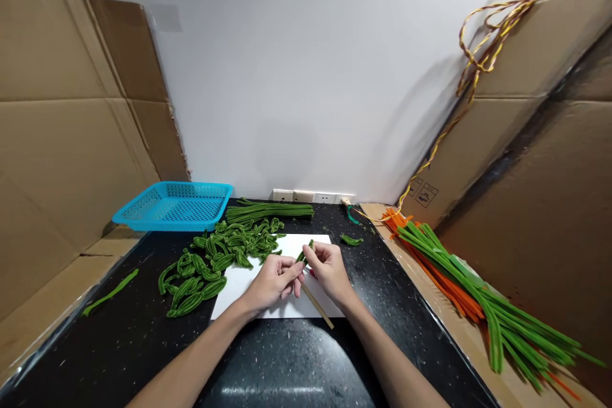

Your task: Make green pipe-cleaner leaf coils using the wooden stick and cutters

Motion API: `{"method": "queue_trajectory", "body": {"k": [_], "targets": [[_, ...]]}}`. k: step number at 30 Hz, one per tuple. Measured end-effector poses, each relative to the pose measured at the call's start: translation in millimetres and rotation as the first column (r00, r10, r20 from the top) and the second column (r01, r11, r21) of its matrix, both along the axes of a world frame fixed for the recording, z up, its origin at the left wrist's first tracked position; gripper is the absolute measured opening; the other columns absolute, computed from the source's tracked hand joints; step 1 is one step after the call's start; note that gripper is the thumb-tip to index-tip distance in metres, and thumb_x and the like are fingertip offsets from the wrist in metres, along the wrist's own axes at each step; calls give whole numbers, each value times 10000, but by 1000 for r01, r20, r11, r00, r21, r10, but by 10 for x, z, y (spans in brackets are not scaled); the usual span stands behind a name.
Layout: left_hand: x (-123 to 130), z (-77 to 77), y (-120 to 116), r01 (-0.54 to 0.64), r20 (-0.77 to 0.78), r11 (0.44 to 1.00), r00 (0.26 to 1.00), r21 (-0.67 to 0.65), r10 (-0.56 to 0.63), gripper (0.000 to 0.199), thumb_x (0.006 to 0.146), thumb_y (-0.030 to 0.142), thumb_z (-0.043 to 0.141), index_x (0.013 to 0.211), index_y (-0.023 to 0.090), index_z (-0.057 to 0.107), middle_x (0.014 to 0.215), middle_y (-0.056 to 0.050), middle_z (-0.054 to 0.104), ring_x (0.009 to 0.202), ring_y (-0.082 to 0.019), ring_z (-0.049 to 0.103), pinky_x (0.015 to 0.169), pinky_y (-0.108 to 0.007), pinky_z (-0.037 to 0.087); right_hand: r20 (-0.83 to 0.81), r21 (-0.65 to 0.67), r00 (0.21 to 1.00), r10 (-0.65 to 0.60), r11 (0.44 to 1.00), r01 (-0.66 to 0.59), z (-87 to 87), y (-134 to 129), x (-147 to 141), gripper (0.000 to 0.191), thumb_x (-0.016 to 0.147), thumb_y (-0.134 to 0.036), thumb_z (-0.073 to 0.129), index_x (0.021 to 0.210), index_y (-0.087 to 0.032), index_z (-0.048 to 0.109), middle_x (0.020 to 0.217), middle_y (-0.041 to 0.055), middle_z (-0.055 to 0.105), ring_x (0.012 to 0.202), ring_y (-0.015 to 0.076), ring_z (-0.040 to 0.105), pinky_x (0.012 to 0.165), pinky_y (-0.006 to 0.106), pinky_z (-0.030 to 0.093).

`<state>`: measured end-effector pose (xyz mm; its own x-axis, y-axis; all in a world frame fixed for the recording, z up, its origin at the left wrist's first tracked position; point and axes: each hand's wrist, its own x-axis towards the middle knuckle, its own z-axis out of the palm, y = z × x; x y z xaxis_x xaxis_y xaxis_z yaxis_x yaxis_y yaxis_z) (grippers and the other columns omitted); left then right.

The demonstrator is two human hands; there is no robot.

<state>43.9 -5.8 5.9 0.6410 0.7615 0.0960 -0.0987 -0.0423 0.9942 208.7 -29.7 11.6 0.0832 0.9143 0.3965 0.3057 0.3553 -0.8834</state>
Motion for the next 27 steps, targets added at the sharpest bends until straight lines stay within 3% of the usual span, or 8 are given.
{"method": "queue_trajectory", "body": {"k": [4, 7, 12, 16, 20, 24, 27], "targets": [[-10, 16, -43, -101, -66, 983, 991, 150, 112, 489, 868, 545, 738, 648, 109, 713, 498, -86, 681, 440, -122, 521, 491, -219, 361, 45, 13, 998, -37, 999, 37, -18, -27, -9, 490, 933, -431, 586, 559, -230, 341, 534, -63, 300, 526, 108, 275, 521, 278, 209], [-17, 16, -51, -151, -75, 973, 983, 173, 166, 478, 858, 523, 745, 621, 109, 731, 506, -101, 698, 410, -118, 491, 467, -230, 323, 70, 19, 997, -40, 999, 38, -23, -35, -7, 479, 942, -407, 585, 562, -222, 359, 540, -56, 325, 537, 112, 293, 534, 283, 210], [5, 22, -7, -141, -20, 990, 990, -10, 141, 513, 794, 605, 767, 700, 101, 751, 449, -40, 614, 350, -61, 325, 393, -215, 207, 23, -5, 1000, 21, 1000, -21, -22, -1, 28, 482, 985, -497, 573, 612, -221, 440, 549, -44, 424, 531, 121, 364, 518, 268, 269], [35, 29, 37, -189, 46, 974, 980, -125, 196, 520, 722, 606, 834, 829, 108, 727, 545, 17, 590, 345, -31, 339, 362, -184, 208, -131, -36, 988, 78, 996, -84, -34, 25, 44, 481, 960, -554, 623, 643, -220, 485, 539, -50, 449, 491, 112, 373, 475, 250, 291], [21, 3, 73, -288, 80, 949, 951, -126, 299, 524, 696, 595, 857, 854, 122, 699, 624, 34, 579, 356, -24, 378, 350, -167, 216, -160, -48, 985, 62, 996, -71, -29, 31, 45, 495, 942, -554, 657, 620, -211, 503, 533, -48, 451, 457, 98, 375, 435, 240, 263], [-8, -16, 76, -271, 38, 956, 960, -115, 276, 489, 762, 596, 801, 771, 125, 670, 535, 51, 511, 349, -39, 375, 338, -167, 217, -207, -80, 975, 79, 992, -97, -11, 24, 25, 493, 914, -550, 694, 604, -202, 533, 507, -54, 444, 410, 83, 360, 400, 233, 257], [0, -1, 67, -248, 43, 959, 966, -134, 256, 512, 745, 617, 800, 778, 127, 655, 627, 21, 582, 353, -40, 418, 326, -170, 223, -265, -114, 961, 84, 986, -118, -9, 20, -4, 500, 895, -584, 698, 615, -209, 521, 498, -58, 456, 371, 76, 341, 375, 231, 257]]}}
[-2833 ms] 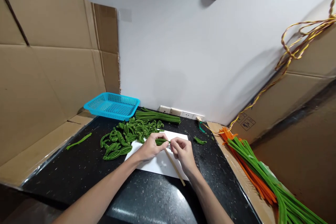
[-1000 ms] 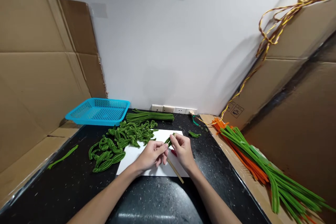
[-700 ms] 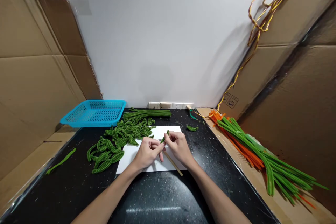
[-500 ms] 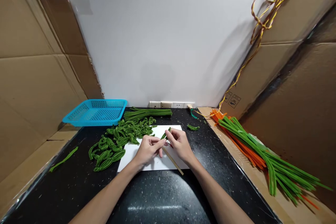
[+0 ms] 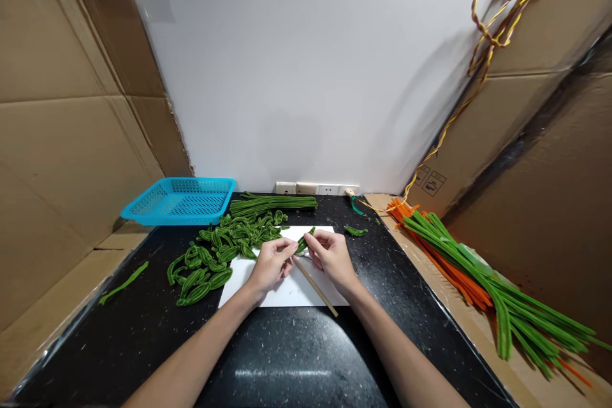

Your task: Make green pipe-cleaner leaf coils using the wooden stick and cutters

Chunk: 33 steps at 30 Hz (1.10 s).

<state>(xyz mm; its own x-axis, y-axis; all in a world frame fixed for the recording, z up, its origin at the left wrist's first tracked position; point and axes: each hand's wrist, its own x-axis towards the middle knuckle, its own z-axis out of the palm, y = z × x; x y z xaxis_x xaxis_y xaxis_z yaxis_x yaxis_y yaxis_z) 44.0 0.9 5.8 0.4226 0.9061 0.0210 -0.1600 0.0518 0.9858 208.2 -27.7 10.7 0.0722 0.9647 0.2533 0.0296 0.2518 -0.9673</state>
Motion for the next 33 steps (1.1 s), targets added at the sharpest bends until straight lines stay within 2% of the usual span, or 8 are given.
{"method": "queue_trajectory", "body": {"k": [6, 12, 16, 20, 23, 29, 31, 33], "targets": [[37, -6, 0, -4, 14, 998, 1000, 67, 3, 557, 731, 658, 796, 804, 129, 637, 605, 46, 561, 336, -30, 404, 315, -161, 217, -23, -24, 999, -35, 999, 35, 17, -1, -13, 510, 842, -624, 735, 626, -213, 523, 496, -59, 464, 378, 81, 344, 375, 234, 246], [13, -56, -14, 37, -99, 996, 995, 84, -29, 526, 805, 657, 745, 870, 150, 622, 401, 82, 489, 271, -56, 332, 299, -159, 207, 175, 103, 977, -121, 989, 104, 20, -23, -16, 456, 912, -532, 682, 626, -200, 556, 540, -37, 475, 455, 110, 408, 431, 253, 285], [3, -50, -26, 67, -129, 994, 990, 82, -56, 527, 831, 676, 706, 759, 170, 577, 403, 72, 489, 269, -52, 325, 303, -162, 194, 249, 153, 954, -169, 979, 133, -26, -35, -28, 395, 950, -478, 646, 682, -189, 609, 582, -26, 517, 478, 119, 447, 456, 253, 325], [22, -50, -46, 144, -122, 988, 983, 62, -136, 542, 844, 665, 696, 672, 170, 556, 453, 58, 492, 302, -56, 370, 323, -175, 214, 203, 121, 971, -130, 987, 106, -36, -31, -17, 361, 947, -472, 660, 726, -186, 661, 589, -18, 573, 481, 130, 486, 476, 258, 365], [46, -49, -59, 141, -106, 988, 985, 65, -133, 550, 801, 672, 736, 671, 159, 585, 465, 74, 449, 338, -51, 348, 349, -185, 198, 183, 118, 978, -104, 990, 83, -20, -32, -14, 348, 927, -449, 692, 698, -188, 662, 576, -18, 571, 483, 134, 496, 481, 261, 371], [31, -17, -51, 141, -81, 989, 987, 40, -137, 559, 726, 657, 806, 629, 149, 594, 488, 77, 427, 384, -45, 332, 394, -198, 187, 306, 287, 924, -227, 948, 138, 1, -70, -24, 347, 931, -383, 694, 644, -188, 692, 593, 10, 592, 544, 145, 477, 521, 278, 357], [12, 4, -50, 160, -71, 987, 985, 5, -159, 550, 733, 647, 806, 642, 145, 599, 510, 74, 436, 372, -36, 320, 392, -200, 157, 269, 238, 945, -185, 964, 121, 15, -67, -12, 377, 919, -400, 712, 609, -187, 676, 554, 1, 564, 520, 140, 473, 506, 275, 357], [-5, 30, -50, 193, -33, 980, 980, -59, -195, 537, 736, 624, 816, 664, 138, 598, 552, 70, 450, 364, -17, 300, 393, -199, 120, 141, 145, 984, -107, 986, 87, 32, -49, 6, 353, 881, -427, 753, 634, -181, 703, 553, -2, 586, 490, 134, 497, 487, 268, 386]]}}
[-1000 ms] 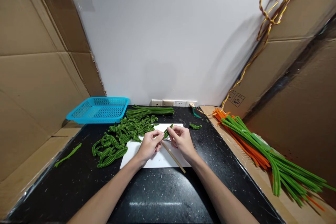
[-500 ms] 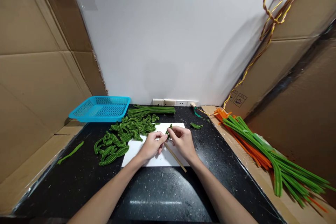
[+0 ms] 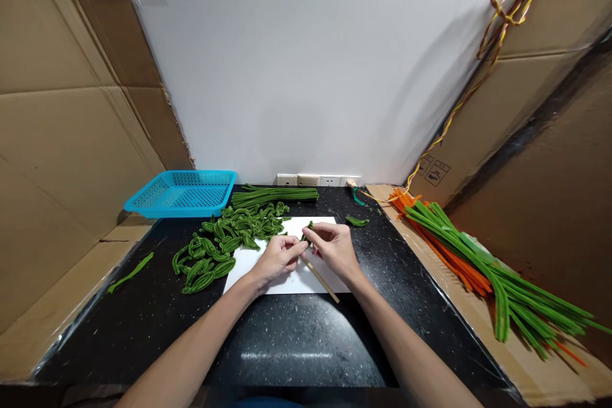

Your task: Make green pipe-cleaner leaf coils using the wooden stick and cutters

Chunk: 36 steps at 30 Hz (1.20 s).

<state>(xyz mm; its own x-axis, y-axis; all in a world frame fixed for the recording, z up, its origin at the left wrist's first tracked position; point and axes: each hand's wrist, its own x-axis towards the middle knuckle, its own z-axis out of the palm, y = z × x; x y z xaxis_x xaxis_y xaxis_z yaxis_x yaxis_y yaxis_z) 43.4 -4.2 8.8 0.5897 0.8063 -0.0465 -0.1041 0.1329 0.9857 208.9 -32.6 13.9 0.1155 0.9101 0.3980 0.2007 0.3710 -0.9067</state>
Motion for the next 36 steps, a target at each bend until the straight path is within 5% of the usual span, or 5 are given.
{"method": "queue_trajectory", "body": {"k": [5, 12, 22, 30, 36], "targets": [[-33, 61, -2, 84, 50, 987, 996, -134, -78, 515, 738, 585, 829, 667, 149, 563, 529, 89, 406, 338, -3, 262, 379, -201, 69, -225, -58, 974, 33, 997, -48, 17, 30, -8, 270, 749, -433, 868, 821, -175, 831, 804, 81, 785, 547, 160, 618, 524, 296, 520], [-91, 110, 2, 189, 88, 966, 980, -176, -176, 482, 715, 531, 859, 683, 151, 565, 493, 72, 446, 343, -12, 275, 380, -193, 93, -248, -51, 969, -16, 999, 3, 31, -23, -119, 272, 764, -441, 866, 842, -182, 833, 752, 70, 769, 516, 141, 571, 460, 268, 471], [-119, 110, -30, 266, 188, 941, 955, -210, -228, 379, 784, 437, 827, 726, 124, 621, 602, 7, 542, 418, -42, 370, 430, -223, 168, -504, -159, 853, 134, 957, -244, 77, -19, -69, 298, 694, -409, 923, 835, -184, 789, 796, 50, 749, 553, 118, 571, 461, 224, 443], [-148, 112, -47, 400, 299, 897, 893, -187, -336, 399, 760, 421, 814, 631, 138, 563, 582, 49, 371, 436, -74, 376, 461, -252, 174, -624, -164, 746, 233, 894, -417, 126, -76, -39, 411, 602, -496, 961, 789, -207, 736, 730, 2, 689, 445, 68, 454, 366, 192, 343], [-174, 114, -7, 351, 342, 915, 900, -198, -271, 343, 766, 330, 625, 551, 210, 387, 525, 53, 299, 407, -99, 344, 473, -276, 221, -571, -147, 812, 119, 958, -244, 95, -35, -62, 367, 636, -469, 948, 712, -178, 738, 676, 6, 676, 433, 71, 461, 361, 201, 381]]}}
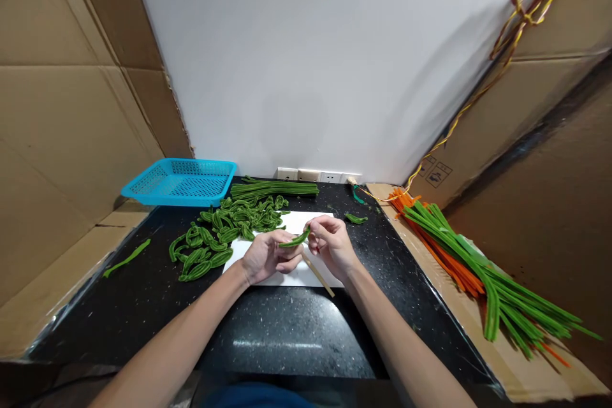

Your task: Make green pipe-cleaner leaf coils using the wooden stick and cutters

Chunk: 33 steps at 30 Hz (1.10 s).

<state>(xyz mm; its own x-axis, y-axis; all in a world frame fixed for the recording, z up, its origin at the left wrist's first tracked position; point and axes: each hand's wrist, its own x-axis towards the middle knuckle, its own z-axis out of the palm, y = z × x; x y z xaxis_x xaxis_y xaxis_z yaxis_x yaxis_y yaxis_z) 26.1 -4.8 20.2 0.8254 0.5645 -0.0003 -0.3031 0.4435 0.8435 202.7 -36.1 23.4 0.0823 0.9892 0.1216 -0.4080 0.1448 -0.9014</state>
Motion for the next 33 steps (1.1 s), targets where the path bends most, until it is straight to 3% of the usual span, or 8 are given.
{"method": "queue_trajectory", "body": {"k": [6, 9, 13, 20, 26, 28, 30, 33], "targets": [[5, -32, 54, -169, -10, 986, 986, 10, 169, 346, 780, 316, 590, 567, 220, 336, 499, 67, 291, 406, -75, 281, 471, -254, 211, 29, 14, 987, -156, 988, 156, -92, 113, 132, 359, 786, -517, 846, 790, -180, 721, 593, -33, 626, 352, 44, 406, 332, 182, 339], [27, -56, 68, -263, -42, 965, 964, 23, 263, 337, 801, 320, 616, 595, 210, 372, 484, 76, 318, 398, -59, 254, 455, -243, 172, 195, 78, 975, -110, 992, 96, -86, 104, 147, 399, 873, -562, 747, 846, -164, 758, 613, 4, 669, 351, 65, 460, 351, 202, 356], [54, -86, 84, -344, -91, 938, 933, 49, 347, 341, 747, 304, 696, 597, 198, 410, 483, 90, 335, 387, -34, 238, 436, -234, 99, 317, 151, 946, -64, 988, 17, -66, 60, 72, 320, 806, -471, 840, 919, -178, 780, 681, 10, 699, 413, 77, 492, 398, 212, 381], [83, -99, 87, -375, -110, 924, 918, 77, 381, 411, 741, 373, 756, 604, 192, 414, 528, 93, 353, 386, -21, 278, 423, -214, 109, 276, 113, 930, -242, 969, 218, -105, 96, 123, 378, 849, -545, 778, 844, -170, 734, 638, 4, 671, 369, 79, 457, 358, 220, 349], [73, -133, 102, -346, -126, 932, 925, 111, 358, 388, 777, 436, 782, 692, 148, 536, 585, 61, 441, 402, -27, 340, 404, -200, 122, 446, 80, 895, 3, 996, -44, -51, 59, 114, 436, 843, -591, 762, 757, -164, 742, 642, 24, 686, 393, 93, 482, 376, 228, 363], [71, -138, 101, -333, -136, 935, 927, 123, 349, 397, 781, 435, 794, 683, 144, 542, 595, 51, 457, 415, -31, 364, 400, -194, 143, 450, 106, 890, -76, 994, 32, -52, 58, 147, 427, 845, -566, 771, 706, -165, 723, 546, 1, 631, 365, 90, 443, 371, 233, 341], [73, -137, 98, -333, -141, 933, 926, 136, 351, 413, 784, 446, 802, 676, 147, 540, 610, 40, 480, 427, -34, 383, 396, -189, 160, 390, 133, 888, -244, 969, 208, -76, 83, 224, 395, 863, -548, 756, 745, -172, 724, 557, 3, 644, 375, 108, 479, 387, 245, 385], [86, -136, 97, -345, -142, 925, 919, 158, 367, 445, 787, 493, 807, 679, 147, 550, 623, 39, 486, 425, -27, 367, 384, -182, 158, 346, 222, 817, -462, 886, 407, -118, 145, 347, 335, 851, -480, 776, 1004, -183, 760, 974, 111, 793, 766, 222, 742, 674, 330, 600]]}}
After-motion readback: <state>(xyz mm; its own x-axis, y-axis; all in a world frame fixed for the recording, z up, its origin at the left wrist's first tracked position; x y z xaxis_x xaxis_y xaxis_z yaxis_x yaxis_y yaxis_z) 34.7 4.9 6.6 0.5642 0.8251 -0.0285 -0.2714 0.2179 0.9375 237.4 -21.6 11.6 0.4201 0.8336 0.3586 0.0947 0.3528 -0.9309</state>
